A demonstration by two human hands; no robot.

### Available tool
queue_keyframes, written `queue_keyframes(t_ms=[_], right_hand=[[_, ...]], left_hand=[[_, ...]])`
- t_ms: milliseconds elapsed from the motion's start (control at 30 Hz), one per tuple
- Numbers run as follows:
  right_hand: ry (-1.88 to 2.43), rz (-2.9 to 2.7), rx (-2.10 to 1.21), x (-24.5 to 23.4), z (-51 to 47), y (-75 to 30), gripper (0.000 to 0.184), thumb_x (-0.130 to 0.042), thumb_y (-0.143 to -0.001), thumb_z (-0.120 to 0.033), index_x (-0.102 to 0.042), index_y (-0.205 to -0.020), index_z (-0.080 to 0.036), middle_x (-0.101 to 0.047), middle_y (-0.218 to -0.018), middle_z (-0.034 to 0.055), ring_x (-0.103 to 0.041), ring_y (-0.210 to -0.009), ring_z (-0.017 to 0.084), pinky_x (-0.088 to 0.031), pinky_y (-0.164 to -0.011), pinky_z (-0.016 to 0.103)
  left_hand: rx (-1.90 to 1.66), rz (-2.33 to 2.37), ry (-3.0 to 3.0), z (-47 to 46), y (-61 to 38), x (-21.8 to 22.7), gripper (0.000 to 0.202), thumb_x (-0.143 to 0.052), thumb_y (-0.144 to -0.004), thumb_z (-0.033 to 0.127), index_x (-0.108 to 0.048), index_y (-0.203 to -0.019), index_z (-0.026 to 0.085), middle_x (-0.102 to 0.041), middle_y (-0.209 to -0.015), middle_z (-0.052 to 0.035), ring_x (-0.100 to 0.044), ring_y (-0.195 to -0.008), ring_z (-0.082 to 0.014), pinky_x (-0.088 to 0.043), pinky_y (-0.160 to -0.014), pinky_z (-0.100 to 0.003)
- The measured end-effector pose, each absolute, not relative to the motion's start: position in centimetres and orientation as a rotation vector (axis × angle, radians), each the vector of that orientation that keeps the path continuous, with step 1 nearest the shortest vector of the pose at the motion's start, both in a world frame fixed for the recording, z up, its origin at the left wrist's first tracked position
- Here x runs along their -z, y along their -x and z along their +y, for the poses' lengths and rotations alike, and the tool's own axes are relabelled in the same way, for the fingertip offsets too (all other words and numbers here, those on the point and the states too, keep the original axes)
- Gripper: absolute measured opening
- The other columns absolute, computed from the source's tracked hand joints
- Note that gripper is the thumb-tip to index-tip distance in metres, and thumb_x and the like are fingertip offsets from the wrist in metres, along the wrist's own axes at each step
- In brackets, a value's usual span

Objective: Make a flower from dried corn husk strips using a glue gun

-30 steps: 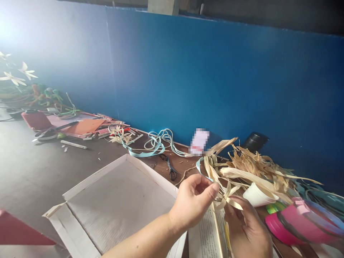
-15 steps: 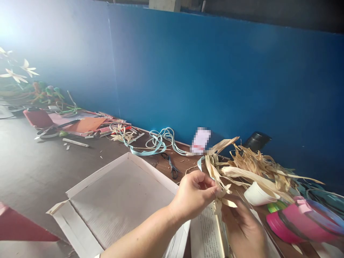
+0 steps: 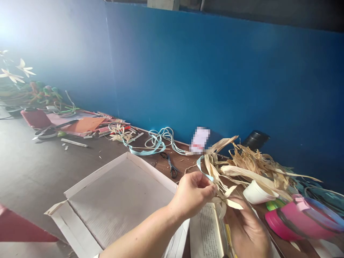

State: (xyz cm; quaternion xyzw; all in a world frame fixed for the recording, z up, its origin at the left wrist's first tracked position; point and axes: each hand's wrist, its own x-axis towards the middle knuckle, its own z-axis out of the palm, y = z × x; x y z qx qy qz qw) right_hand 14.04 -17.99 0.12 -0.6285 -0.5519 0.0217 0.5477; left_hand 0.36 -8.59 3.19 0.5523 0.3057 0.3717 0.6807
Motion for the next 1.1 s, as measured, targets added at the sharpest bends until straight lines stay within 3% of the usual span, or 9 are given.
queue_keyframes(t_ms=[167, 333, 433, 600, 833, 1100], right_hand=[[1.524, -1.342, -0.109, 0.5, -17.8, -14.6, 0.016, -0.061, -0.082, -0.035, -0.066, -0.091, -0.023, -0.069, -0.083, 0.0037, -0.063, -0.058, 0.015, -0.055, -0.053, 0.023], [1.537, -1.404, -0.119, 0.4, -17.7, -14.7, 0.02, -0.06, -0.083, -0.034, -0.067, -0.096, -0.021, -0.072, -0.093, 0.0064, -0.068, -0.071, 0.017, -0.056, -0.064, 0.024], [1.509, -1.388, -0.133, 0.2, -17.7, -14.5, 0.017, -0.061, -0.082, -0.034, -0.068, -0.093, -0.023, -0.072, -0.085, 0.0038, -0.066, -0.063, 0.015, -0.055, -0.058, 0.022], [1.503, -1.285, -0.193, 0.6, -17.8, -14.5, 0.018, -0.065, -0.079, -0.036, -0.068, -0.09, -0.022, -0.07, -0.083, 0.0035, -0.06, -0.054, 0.013, -0.053, -0.051, 0.022], [1.454, -1.186, -0.429, 0.5, -18.2, -14.3, 0.021, -0.068, -0.077, -0.035, -0.066, -0.092, -0.021, -0.071, -0.088, 0.0052, -0.065, -0.069, 0.017, -0.055, -0.065, 0.026], [1.396, -1.054, -0.631, 0.4, -18.1, -14.0, 0.02, -0.074, -0.072, -0.036, -0.068, -0.085, -0.021, -0.071, -0.077, 0.0036, -0.066, -0.067, 0.018, -0.055, -0.063, 0.025]], left_hand=[[-0.753, 0.598, -1.106, -8.3, -0.3, -3.6, 0.023, -0.07, -0.066, 0.031, -0.055, -0.069, 0.014, -0.058, -0.065, 0.0001, -0.044, -0.053, -0.006, -0.034, -0.052, -0.019], [-0.659, 0.524, -1.06, -8.2, -0.1, -3.6, 0.034, -0.076, -0.061, 0.04, -0.055, -0.069, 0.015, -0.052, -0.059, 0.003, -0.042, -0.051, -0.006, -0.033, -0.051, -0.02], [-0.635, 0.535, -1.1, -8.2, -0.1, -3.3, 0.039, -0.077, -0.059, 0.045, -0.055, -0.069, 0.015, -0.052, -0.059, 0.0031, -0.042, -0.052, -0.0065, -0.034, -0.052, -0.021], [-0.63, 0.588, -1.145, -8.2, -0.3, -2.6, 0.034, -0.075, -0.062, 0.042, -0.054, -0.067, 0.016, -0.051, -0.057, 0.0032, -0.042, -0.051, -0.0068, -0.036, -0.053, -0.022], [-0.636, 0.62, -1.223, -8.2, -0.3, -2.6, 0.03, -0.072, -0.066, 0.039, -0.052, -0.064, 0.016, -0.052, -0.054, 0.0021, -0.045, -0.049, -0.008, -0.038, -0.052, -0.022], [-0.677, 0.672, -1.256, -8.4, -0.3, -2.5, 0.028, -0.071, -0.066, 0.037, -0.053, -0.067, 0.016, -0.053, -0.056, 0.002, -0.046, -0.049, -0.0082, -0.039, -0.05, -0.022]])
